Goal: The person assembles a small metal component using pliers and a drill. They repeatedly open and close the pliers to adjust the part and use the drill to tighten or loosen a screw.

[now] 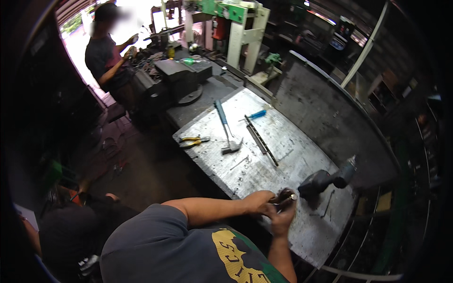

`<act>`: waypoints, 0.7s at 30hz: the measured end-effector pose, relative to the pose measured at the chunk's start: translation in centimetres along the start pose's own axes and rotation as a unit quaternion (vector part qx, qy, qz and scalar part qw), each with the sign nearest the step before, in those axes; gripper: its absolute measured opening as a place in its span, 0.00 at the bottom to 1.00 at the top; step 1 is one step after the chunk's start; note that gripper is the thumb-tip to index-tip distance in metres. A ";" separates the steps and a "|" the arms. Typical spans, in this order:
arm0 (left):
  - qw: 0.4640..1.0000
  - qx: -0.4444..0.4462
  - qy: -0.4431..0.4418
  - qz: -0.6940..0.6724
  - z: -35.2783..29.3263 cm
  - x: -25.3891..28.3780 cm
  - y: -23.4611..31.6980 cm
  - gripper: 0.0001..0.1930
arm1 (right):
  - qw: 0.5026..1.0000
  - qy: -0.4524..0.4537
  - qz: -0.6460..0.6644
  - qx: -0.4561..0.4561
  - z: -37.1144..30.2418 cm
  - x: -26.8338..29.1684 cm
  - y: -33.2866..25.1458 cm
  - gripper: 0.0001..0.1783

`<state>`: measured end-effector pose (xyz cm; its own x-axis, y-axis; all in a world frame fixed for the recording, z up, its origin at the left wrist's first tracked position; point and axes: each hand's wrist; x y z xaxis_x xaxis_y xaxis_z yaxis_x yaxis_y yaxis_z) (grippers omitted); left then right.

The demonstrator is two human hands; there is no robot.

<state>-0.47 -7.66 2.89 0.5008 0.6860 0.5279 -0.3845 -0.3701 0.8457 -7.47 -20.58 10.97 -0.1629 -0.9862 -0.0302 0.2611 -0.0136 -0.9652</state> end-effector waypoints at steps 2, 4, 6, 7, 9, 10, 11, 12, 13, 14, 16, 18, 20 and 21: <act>0.994 0.082 0.031 -0.068 -1.1 -0.4 1.3 0.22 | 0.999 0.014 -0.050 0.010 -0.5 -1.7 -0.6 0.35; 0.990 0.138 0.011 -0.032 -2.5 0.1 2.0 0.25 | 0.989 0.035 -0.112 -0.092 1.1 -1.7 -0.2 0.30; 0.999 0.018 -0.040 0.028 -3.3 1.1 2.0 0.27 | 0.953 -0.283 -0.019 -0.104 4.7 0.8 0.5 0.26; 0.996 -0.035 -0.059 0.056 -3.4 1.7 1.8 0.29 | 0.900 -0.418 0.062 -0.110 6.0 1.9 0.7 0.25; 0.990 -0.063 -0.124 -0.038 -2.8 2.8 1.0 0.32 | 0.888 -0.424 0.051 -0.170 6.9 3.5 0.8 0.26; 0.982 -0.075 -0.154 -0.078 -2.3 3.2 0.7 0.34 | 0.881 -0.425 0.044 -0.203 6.5 3.7 0.6 0.26; 0.980 -0.076 -0.163 -0.083 -1.8 3.1 0.5 0.32 | 0.897 -0.403 0.055 -0.173 5.7 3.5 0.3 0.30; 0.986 -0.054 -0.153 -0.025 -1.3 2.9 0.4 0.28 | 0.935 -0.332 0.048 -0.116 4.2 3.0 -0.3 0.33; 0.990 -0.030 -0.137 0.030 -1.0 2.3 0.5 0.24 | 0.966 -0.248 -0.061 -0.027 2.5 2.0 -0.8 0.33; 0.990 0.001 -0.105 0.093 -0.9 1.7 0.8 0.20 | 0.980 -0.123 -0.141 0.072 0.6 0.8 -1.2 0.33; 0.998 -0.019 0.006 0.055 -1.5 -0.2 1.7 0.13 | 0.995 0.068 -0.070 -0.036 -1.1 -0.8 -1.6 0.29; 0.998 0.012 0.053 0.045 -2.3 -1.5 2.4 0.19 | 0.988 0.091 -0.126 0.002 -0.6 -0.7 -1.2 0.22; 0.995 0.024 0.063 0.069 -3.0 -1.7 2.5 0.26 | 0.989 -0.097 -0.106 0.021 2.7 1.9 -0.3 0.19; 0.994 0.033 0.065 0.078 -3.0 -1.5 2.2 0.29 | 0.974 -0.218 0.037 -0.039 4.5 3.6 0.3 0.18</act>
Point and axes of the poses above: each hand's wrist, its own z-axis towards the middle knuckle, its own x-axis out of the back of the hand, y = z × x, and after that the axes turned 1 degree about y, right-handed
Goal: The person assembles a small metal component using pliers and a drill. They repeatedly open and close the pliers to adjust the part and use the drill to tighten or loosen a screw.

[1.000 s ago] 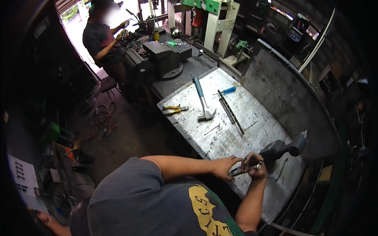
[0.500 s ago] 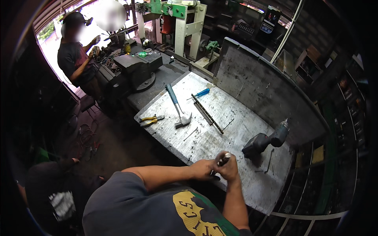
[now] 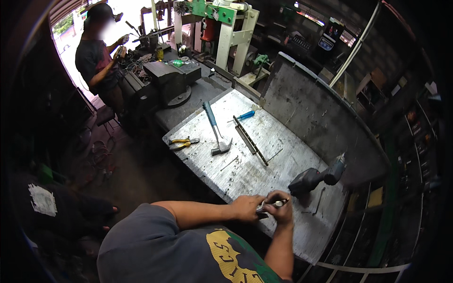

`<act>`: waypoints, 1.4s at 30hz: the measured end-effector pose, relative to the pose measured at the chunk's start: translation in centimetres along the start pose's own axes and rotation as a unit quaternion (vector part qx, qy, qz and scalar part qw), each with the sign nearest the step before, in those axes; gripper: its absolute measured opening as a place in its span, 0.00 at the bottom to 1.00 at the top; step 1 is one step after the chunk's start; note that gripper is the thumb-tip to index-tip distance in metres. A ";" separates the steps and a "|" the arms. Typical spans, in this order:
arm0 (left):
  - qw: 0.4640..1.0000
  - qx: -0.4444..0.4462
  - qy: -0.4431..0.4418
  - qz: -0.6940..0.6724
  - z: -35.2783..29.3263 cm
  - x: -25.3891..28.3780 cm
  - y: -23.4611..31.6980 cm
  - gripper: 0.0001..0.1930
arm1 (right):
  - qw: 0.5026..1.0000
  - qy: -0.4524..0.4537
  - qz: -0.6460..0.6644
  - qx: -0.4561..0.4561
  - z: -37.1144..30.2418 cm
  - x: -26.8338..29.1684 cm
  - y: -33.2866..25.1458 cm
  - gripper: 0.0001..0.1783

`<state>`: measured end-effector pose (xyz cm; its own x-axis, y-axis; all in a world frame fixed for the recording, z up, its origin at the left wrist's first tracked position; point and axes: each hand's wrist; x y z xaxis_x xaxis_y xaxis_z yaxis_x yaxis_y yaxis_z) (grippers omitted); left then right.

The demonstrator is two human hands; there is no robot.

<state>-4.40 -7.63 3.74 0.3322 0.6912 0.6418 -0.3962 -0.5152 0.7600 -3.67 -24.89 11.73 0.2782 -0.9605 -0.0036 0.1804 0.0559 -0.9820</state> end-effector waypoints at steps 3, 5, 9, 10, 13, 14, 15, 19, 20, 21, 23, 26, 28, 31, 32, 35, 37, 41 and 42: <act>0.954 -0.295 0.059 -0.005 1.5 1.1 -2.0 0.41 | 0.958 -0.207 0.152 -0.130 1.6 4.4 1.0 0.26; 0.971 -0.181 -0.112 -0.112 2.9 1.4 -2.9 0.40 | 0.968 -0.148 0.179 -0.098 1.2 3.9 1.1 0.31; 0.989 -0.048 -0.087 -0.113 3.6 0.2 -2.3 0.32 | 0.969 0.232 0.073 0.051 -1.4 -3.9 0.1 0.38; 0.987 0.035 -0.066 -0.141 3.0 0.0 -1.9 0.27 | 0.971 0.235 -0.018 0.042 -1.6 -5.8 0.0 0.37; 0.976 0.076 -0.034 -0.200 1.1 0.2 -0.9 0.25 | 0.947 0.271 -0.172 0.008 -1.1 -7.0 -0.3 0.24; 0.987 0.016 -0.022 -0.155 0.5 0.6 -1.0 0.26 | 0.971 0.156 -0.183 -0.005 -0.3 -5.5 -0.3 0.21; 0.992 -0.045 -0.012 -0.113 0.0 1.0 -1.3 0.27 | 0.977 0.042 -0.198 -0.063 0.5 -3.1 -0.5 0.19; 0.933 -0.110 -0.295 -0.173 2.0 1.4 -4.2 0.38 | 0.952 -0.280 -0.013 -0.120 2.3 2.0 -0.2 0.17; 0.934 -0.141 -0.275 -0.180 2.3 0.8 -4.6 0.40 | 0.948 -0.278 0.015 -0.151 1.9 1.9 -0.4 0.24; 0.941 -0.120 -0.253 -0.190 2.7 -0.1 -4.7 0.39 | 0.977 -0.183 -0.014 -0.105 1.4 0.7 -0.5 0.27; 0.952 -0.110 -0.178 -0.223 3.1 -1.5 -4.7 0.38 | 0.998 0.018 -0.060 0.000 -0.6 -2.8 -1.1 0.35; 0.962 -0.054 -0.045 -0.262 1.7 -2.8 -2.8 0.33 | 0.955 0.241 -0.163 0.048 -2.8 -7.0 -1.3 0.33; 0.991 0.030 -0.097 -0.082 1.0 -1.7 -2.1 0.30 | 0.959 0.214 -0.185 0.009 -2.4 -6.0 -0.8 0.15; 0.987 -0.039 -0.126 -0.091 1.5 1.3 -2.7 0.38 | 0.963 -0.164 0.082 -0.195 -0.2 2.7 0.1 0.16; 0.967 -0.036 -0.186 -0.168 2.0 1.7 -3.1 0.38 | 0.950 -0.210 0.133 -0.189 0.4 4.2 0.9 0.19; 0.903 -0.049 -0.271 -0.330 3.9 1.2 -4.4 0.39 | 0.961 -0.240 0.078 -0.111 0.2 4.6 1.5 0.22; 0.909 -0.039 -0.324 -0.258 4.6 -0.3 -4.5 0.38 | 0.993 -0.076 0.048 -0.078 -1.2 1.1 0.7 0.25; 0.938 -0.038 -0.166 -0.303 3.6 -2.7 -1.6 0.40 | 0.925 0.316 -0.153 0.146 -3.4 -6.5 -2.1 0.47; 0.949 -0.049 -0.129 -0.283 3.0 -2.6 -0.6 0.39 | 0.902 0.337 -0.219 0.154 -3.2 -6.3 -2.7 0.38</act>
Point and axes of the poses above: each hand's wrist, its own z-axis towards the middle knuckle, its own x-axis out of the back of the hand, y = z × x, and after that the axes turned 1 degree about y, right-handed
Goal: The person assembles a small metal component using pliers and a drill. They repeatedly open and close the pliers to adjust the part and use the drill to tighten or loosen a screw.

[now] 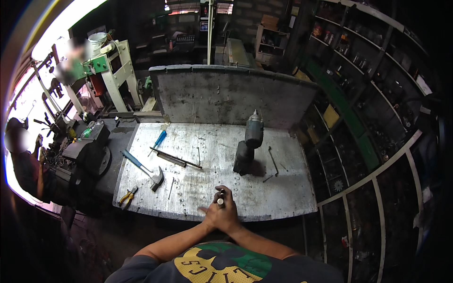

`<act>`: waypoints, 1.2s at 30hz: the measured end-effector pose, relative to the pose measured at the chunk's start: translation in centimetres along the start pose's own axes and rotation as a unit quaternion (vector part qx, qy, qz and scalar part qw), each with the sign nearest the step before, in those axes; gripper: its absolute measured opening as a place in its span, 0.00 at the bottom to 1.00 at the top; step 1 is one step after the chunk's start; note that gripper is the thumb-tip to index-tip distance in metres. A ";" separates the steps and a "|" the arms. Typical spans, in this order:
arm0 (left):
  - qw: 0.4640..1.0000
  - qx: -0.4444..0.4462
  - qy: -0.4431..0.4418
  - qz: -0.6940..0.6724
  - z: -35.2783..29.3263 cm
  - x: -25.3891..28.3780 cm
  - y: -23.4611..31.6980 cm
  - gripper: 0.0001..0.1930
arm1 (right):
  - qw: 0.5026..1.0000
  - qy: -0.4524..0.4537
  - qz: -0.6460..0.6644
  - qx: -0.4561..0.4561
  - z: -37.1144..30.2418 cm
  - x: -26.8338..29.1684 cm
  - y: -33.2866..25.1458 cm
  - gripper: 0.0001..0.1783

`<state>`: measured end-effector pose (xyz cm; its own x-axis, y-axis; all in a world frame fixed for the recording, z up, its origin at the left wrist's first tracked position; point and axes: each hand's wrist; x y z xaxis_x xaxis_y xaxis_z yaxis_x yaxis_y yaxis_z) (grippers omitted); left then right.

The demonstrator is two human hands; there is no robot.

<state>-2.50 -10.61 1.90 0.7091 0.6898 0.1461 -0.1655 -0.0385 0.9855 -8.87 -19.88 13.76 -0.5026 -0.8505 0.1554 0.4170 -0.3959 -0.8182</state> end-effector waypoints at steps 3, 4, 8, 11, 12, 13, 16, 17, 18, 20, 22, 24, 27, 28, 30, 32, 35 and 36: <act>0.992 -0.079 0.060 0.082 -0.8 0.5 2.3 0.35 | 0.928 -0.291 0.088 -0.215 5.0 1.8 2.9 0.30; 0.998 -0.002 -0.011 0.070 -1.0 1.8 2.5 0.30 | 0.853 -0.421 0.165 -0.260 6.8 3.0 4.5 0.24; 0.980 0.071 -0.131 0.131 -0.4 4.8 0.4 0.12 | 0.749 -0.558 0.308 -0.181 7.9 2.2 7.4 0.35; 0.976 -0.027 0.007 0.214 -1.4 3.1 -2.4 0.15 | 0.942 -0.285 0.104 -0.143 3.2 0.5 4.2 0.37; 0.957 -0.052 0.033 0.283 -2.4 1.9 -3.0 0.17 | 0.990 -0.130 0.005 -0.060 1.2 -0.2 2.6 0.40; 0.948 -0.035 0.030 0.314 -3.3 1.1 -3.3 0.19 | 0.981 -0.126 0.040 -0.140 -0.2 -0.7 1.2 0.37; 0.966 -0.078 0.024 0.247 -5.0 0.8 -2.8 0.20 | 0.969 -0.176 -0.018 -0.171 0.9 -1.0 0.3 0.26; 0.969 -0.077 0.015 0.235 -5.0 1.4 -2.3 0.20 | 0.951 -0.246 -0.006 -0.188 2.4 -0.8 1.1 0.24; 0.996 -0.040 -0.047 0.058 -4.5 2.6 -1.7 0.21 | 0.881 -0.447 0.062 -0.138 5.3 0.0 2.8 0.21; 0.988 0.042 -0.034 0.145 -3.4 4.6 -0.4 0.25 | 0.689 -0.668 0.242 -0.145 8.9 1.0 5.5 0.29; 0.986 -0.005 -0.089 0.141 -2.1 5.8 0.8 0.25 | 0.707 -0.643 0.230 -0.185 8.8 1.8 6.4 0.35; 0.987 -0.010 -0.050 0.153 -1.9 5.2 1.8 0.19 | 0.804 -0.518 0.221 -0.192 5.6 1.9 5.4 0.34; 0.977 0.054 0.063 0.198 -3.2 2.3 2.7 0.17 | 0.966 -0.109 0.166 -0.164 -1.4 0.9 1.8 0.25; 0.969 0.041 0.110 0.218 -3.7 1.3 2.8 0.18 | 0.971 -0.071 0.148 -0.174 -1.9 0.7 1.5 0.23; 0.945 0.093 0.105 0.295 -4.2 0.6 2.9 0.15 | 0.984 -0.123 0.028 -0.127 -1.0 0.1 2.0 0.20; 0.973 0.072 0.068 0.210 -3.8 1.3 2.7 0.26 | 0.896 -0.323 0.134 -0.275 3.8 0.6 5.1 0.19; 0.984 -0.079 -0.057 0.150 -2.0 3.9 2.1 0.41 | 0.680 -0.538 0.385 -0.316 9.3 2.0 9.4 0.30; 0.978 -0.011 -0.064 0.200 -1.3 4.5 2.0 0.36 | 0.680 -0.552 0.383 -0.294 9.3 2.2 9.8 0.34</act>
Point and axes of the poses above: each hand's wrist, its own z-axis towards the middle knuckle, its own x-axis out of the back of the hand, y = z × x, and after that the axes turned 1 degree about y, right-handed
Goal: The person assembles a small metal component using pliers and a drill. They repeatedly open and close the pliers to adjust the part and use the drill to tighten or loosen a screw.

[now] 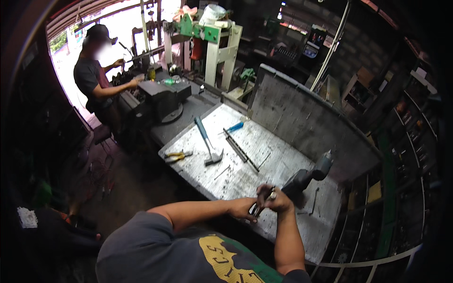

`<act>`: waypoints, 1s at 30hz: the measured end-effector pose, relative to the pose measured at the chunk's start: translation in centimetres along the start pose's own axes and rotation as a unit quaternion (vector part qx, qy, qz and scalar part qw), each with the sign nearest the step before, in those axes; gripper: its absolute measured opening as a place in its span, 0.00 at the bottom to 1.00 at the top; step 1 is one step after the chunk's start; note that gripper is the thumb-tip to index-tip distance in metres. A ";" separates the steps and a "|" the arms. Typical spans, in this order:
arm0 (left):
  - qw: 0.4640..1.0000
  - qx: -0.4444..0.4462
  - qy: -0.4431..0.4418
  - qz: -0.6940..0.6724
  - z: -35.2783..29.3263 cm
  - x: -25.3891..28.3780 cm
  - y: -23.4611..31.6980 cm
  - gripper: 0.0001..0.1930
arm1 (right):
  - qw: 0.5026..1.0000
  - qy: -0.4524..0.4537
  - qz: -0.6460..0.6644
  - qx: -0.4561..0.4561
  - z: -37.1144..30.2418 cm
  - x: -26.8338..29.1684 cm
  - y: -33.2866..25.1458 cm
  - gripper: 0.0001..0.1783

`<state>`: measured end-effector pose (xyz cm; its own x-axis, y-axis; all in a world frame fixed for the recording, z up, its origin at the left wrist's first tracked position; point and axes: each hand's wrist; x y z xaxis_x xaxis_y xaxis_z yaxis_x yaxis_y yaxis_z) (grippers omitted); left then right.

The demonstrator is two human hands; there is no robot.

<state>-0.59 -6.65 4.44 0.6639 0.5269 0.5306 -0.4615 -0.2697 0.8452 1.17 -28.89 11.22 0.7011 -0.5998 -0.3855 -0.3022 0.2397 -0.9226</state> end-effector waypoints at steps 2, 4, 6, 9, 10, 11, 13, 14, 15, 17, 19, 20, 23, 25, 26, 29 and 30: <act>1.000 0.008 -0.028 0.008 0.8 0.4 -0.4 0.30 | 0.998 0.051 -0.039 0.012 -0.4 -1.9 1.5 0.42; 0.992 0.098 0.065 0.032 0.8 -0.3 -0.2 0.21 | 0.924 0.338 -0.111 0.137 -0.2 -6.7 4.0 0.40; 0.983 0.113 0.138 0.053 0.1 -1.5 0.1 0.23 | 0.834 0.481 -0.214 0.166 0.9 -10.6 5.7 0.31; 0.986 -0.009 0.164 0.027 -1.3 -2.1 -0.1 0.23 | 0.816 0.480 -0.312 0.076 2.6 -10.7 4.6 0.27; 0.985 -0.062 0.158 0.011 -1.8 -2.1 -0.4 0.23 | 0.898 0.308 -0.310 0.055 2.7 -8.7 3.0 0.26; 1.000 0.023 0.001 0.007 -2.0 -1.5 -1.0 0.22 | 0.947 0.150 -0.282 -0.025 2.6 -6.5 1.5 0.25; 0.997 -0.037 -0.065 -0.021 -1.9 -0.5 -2.2 0.23 | 0.987 -0.015 -0.154 -0.039 2.3 -4.5 0.1 0.28; 0.997 -0.007 -0.061 -0.042 -1.6 -0.2 -2.7 0.24 | 0.979 0.008 -0.202 -0.011 1.8 -4.4 0.0 0.29; 0.997 -0.042 -0.067 -0.010 -1.3 0.0 -3.1 0.27 | 0.969 0.043 -0.240 0.027 1.5 -4.9 0.4 0.30; 0.991 -0.068 0.092 -0.066 -0.6 -0.7 -3.2 0.23 | 0.910 0.247 -0.311 0.124 0.5 -8.3 2.6 0.31; 0.994 0.041 0.040 0.092 -0.2 -2.2 -2.5 0.17 | 0.786 0.464 -0.341 0.226 0.4 -12.1 5.2 0.30; 0.991 0.062 0.118 0.021 -0.4 -3.3 -1.8 0.14 | 0.780 0.514 -0.293 0.202 0.4 -12.6 5.7 0.27; 0.976 0.043 0.176 0.123 -0.9 -3.7 -0.3 0.14 | 0.773 0.483 -0.377 0.167 0.5 -10.7 5.3 0.18; 0.987 0.063 0.094 0.112 -1.2 -2.5 0.2 0.29 | 0.935 0.269 -0.203 0.106 0.0 -6.1 2.9 0.20; 0.991 -0.013 0.086 0.098 -1.1 -1.5 0.1 0.30 | 0.969 0.158 -0.174 0.076 -0.4 -3.9 1.8 0.20; 0.996 -0.015 -0.084 -0.008 -0.3 0.5 -0.5 0.36 | 0.986 0.048 -0.156 -0.017 -1.0 -1.8 0.4 0.23; 0.996 -0.005 -0.080 -0.030 0.3 0.6 -0.9 0.38 | 0.980 0.067 -0.187 0.016 -0.9 -2.6 0.7 0.31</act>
<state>0.38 -6.29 4.07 0.7749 0.4071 0.4836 -0.4234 -0.2340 0.8752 -1.48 -27.81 11.59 0.6668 -0.7450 -0.0169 -0.0179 0.0066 -0.9998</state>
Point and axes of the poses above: each hand's wrist, its own z-axis towards the middle knuckle, its own x-axis out of the back of the hand, y = z × x, and after that the axes turned 1 degree about y, right-handed
